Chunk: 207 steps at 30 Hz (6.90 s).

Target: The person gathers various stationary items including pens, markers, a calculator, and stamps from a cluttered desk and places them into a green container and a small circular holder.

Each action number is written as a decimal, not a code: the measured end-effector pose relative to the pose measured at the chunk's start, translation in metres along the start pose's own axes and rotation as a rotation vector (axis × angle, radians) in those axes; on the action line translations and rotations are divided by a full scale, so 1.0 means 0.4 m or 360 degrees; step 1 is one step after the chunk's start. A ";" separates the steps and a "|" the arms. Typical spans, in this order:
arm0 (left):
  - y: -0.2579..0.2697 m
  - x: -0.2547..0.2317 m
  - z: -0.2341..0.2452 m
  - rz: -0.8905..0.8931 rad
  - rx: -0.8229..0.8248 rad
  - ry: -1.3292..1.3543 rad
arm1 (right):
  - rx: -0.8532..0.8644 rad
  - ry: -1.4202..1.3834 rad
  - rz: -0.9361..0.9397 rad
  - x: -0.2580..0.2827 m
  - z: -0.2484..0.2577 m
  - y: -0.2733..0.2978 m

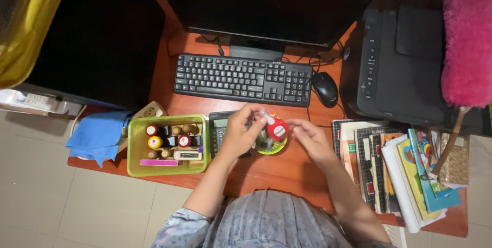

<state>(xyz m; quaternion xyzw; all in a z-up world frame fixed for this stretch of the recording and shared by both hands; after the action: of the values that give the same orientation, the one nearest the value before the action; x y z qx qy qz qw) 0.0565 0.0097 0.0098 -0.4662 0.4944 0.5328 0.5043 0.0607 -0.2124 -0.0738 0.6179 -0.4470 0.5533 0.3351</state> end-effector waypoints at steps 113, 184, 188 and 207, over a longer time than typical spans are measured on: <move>0.158 0.095 0.172 0.0025 -0.0067 -0.0381 | -0.0684 0.1181 -0.0046 -0.026 0.030 0.013; 0.498 0.128 -0.080 0.0221 0.0029 -0.0851 | -0.1932 0.0406 -0.0061 0.145 0.068 1.132; 0.553 0.127 -0.174 0.0257 0.0111 -0.0845 | -0.2020 0.0503 -0.0205 0.169 0.090 1.236; 0.916 0.306 -0.651 0.0324 0.0160 -0.0818 | -0.1894 0.0577 -0.0256 0.111 0.360 1.717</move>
<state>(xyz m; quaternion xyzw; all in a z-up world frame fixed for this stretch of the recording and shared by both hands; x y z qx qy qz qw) -0.3169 -0.2414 -0.1110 -0.2381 0.4205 0.6562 0.5796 -0.5185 -0.6096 -0.1090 0.2537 -0.5666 0.2787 0.7328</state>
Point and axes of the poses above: each hand's wrist, its own y-axis away from the middle knuckle, its own z-axis out of the back of the hand, x = y × z, the point moved 6 cm from there along -y, towards the middle knuckle, and after that the axes turned 11 degrees about z, right-handed, at the moved point
